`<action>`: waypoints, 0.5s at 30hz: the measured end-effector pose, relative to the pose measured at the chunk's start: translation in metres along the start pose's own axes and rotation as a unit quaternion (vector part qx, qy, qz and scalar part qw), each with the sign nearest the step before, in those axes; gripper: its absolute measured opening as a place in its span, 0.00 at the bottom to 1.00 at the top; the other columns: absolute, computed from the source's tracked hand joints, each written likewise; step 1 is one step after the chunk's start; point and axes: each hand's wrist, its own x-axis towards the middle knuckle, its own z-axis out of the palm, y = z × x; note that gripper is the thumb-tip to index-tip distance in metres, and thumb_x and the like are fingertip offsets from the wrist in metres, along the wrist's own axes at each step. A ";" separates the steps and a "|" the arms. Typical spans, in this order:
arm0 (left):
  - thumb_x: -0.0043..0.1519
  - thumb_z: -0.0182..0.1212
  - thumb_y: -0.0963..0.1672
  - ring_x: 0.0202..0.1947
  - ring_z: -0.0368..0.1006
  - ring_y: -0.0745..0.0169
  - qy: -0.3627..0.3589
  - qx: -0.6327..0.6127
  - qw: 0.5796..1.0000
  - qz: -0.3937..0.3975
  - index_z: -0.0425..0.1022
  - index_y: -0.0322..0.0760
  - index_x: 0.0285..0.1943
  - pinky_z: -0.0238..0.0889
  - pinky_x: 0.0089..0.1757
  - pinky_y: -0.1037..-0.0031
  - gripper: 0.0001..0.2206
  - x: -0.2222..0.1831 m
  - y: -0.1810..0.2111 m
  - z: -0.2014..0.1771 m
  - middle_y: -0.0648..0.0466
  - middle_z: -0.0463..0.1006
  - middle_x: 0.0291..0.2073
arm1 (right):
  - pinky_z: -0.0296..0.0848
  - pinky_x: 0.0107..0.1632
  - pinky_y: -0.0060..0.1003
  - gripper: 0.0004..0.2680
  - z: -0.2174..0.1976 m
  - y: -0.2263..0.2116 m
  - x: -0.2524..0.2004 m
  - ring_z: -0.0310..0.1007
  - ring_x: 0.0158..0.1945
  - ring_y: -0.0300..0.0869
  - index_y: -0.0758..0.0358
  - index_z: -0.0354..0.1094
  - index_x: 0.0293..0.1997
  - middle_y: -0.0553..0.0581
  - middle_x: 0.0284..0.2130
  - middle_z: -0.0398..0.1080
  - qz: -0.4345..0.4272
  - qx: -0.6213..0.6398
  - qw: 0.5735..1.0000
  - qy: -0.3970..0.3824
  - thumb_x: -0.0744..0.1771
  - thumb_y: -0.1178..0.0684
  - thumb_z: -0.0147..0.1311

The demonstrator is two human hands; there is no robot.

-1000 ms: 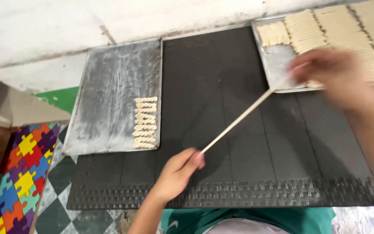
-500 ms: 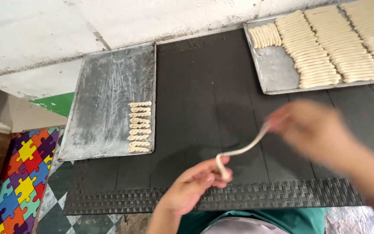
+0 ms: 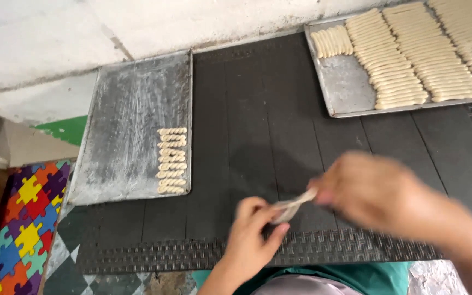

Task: Greasing a baking tray and then rolling and twisting small pieces of dough into breadsticks and arranging them on the tray.

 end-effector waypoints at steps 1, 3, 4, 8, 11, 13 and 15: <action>0.60 0.71 0.48 0.50 0.72 0.51 0.115 0.008 0.991 0.066 0.78 0.42 0.37 0.66 0.50 0.65 0.09 -0.008 -0.008 -0.001 0.48 0.74 0.49 | 0.83 0.45 0.35 0.06 -0.011 0.010 -0.003 0.82 0.42 0.42 0.62 0.75 0.46 0.56 0.44 0.81 0.056 -0.012 0.998 0.017 0.68 0.58 0.52; 0.55 0.73 0.44 0.41 0.72 0.58 0.257 0.045 0.963 -0.060 0.79 0.45 0.33 0.64 0.40 0.71 0.06 -0.035 -0.004 -0.022 0.54 0.75 0.45 | 0.79 0.48 0.32 0.08 -0.024 0.047 -0.022 0.83 0.43 0.38 0.58 0.77 0.50 0.51 0.42 0.83 0.211 -0.017 0.977 0.009 0.68 0.54 0.55; 0.50 0.74 0.40 0.31 0.71 0.66 0.396 0.083 0.895 -0.186 0.79 0.48 0.29 0.62 0.30 0.77 0.08 -0.048 -0.003 -0.033 0.60 0.76 0.41 | 0.76 0.51 0.30 0.11 -0.029 0.067 -0.030 0.83 0.44 0.34 0.54 0.80 0.54 0.47 0.39 0.84 0.353 -0.019 0.935 -0.002 0.67 0.51 0.58; 0.63 0.68 0.47 0.25 0.63 0.69 0.434 0.028 0.891 -0.128 0.73 0.40 0.38 0.56 0.29 0.77 0.10 -0.048 -0.056 -0.039 0.55 0.71 0.30 | 0.83 0.56 0.35 0.10 0.012 0.119 -0.029 0.86 0.48 0.38 0.55 0.81 0.51 0.52 0.44 0.86 0.343 0.074 0.933 -0.076 0.67 0.58 0.56; 0.65 0.66 0.50 0.18 0.74 0.61 0.334 0.123 0.901 -0.250 0.67 0.46 0.47 0.66 0.29 0.64 0.12 -0.029 -0.074 -0.031 0.63 0.74 0.19 | 0.72 0.53 0.41 0.07 0.058 0.164 -0.034 0.78 0.47 0.43 0.54 0.78 0.44 0.48 0.42 0.81 0.308 -0.032 0.939 -0.147 0.68 0.58 0.51; 0.63 0.67 0.48 0.22 0.68 0.63 0.288 0.195 0.920 -0.180 0.76 0.45 0.48 0.64 0.24 0.67 0.09 -0.022 -0.077 -0.031 0.58 0.69 0.35 | 0.72 0.51 0.44 0.06 0.082 0.194 -0.051 0.68 0.44 0.51 0.53 0.77 0.40 0.50 0.42 0.74 0.100 -0.236 0.963 -0.084 0.70 0.59 0.54; 0.61 0.66 0.46 0.23 0.71 0.60 0.257 0.192 0.926 -0.199 0.78 0.48 0.46 0.66 0.25 0.66 0.07 -0.023 -0.074 -0.033 0.57 0.71 0.39 | 0.71 0.50 0.45 0.04 0.079 0.169 -0.057 0.69 0.47 0.52 0.55 0.74 0.43 0.52 0.43 0.72 0.088 -0.291 0.947 -0.104 0.68 0.57 0.53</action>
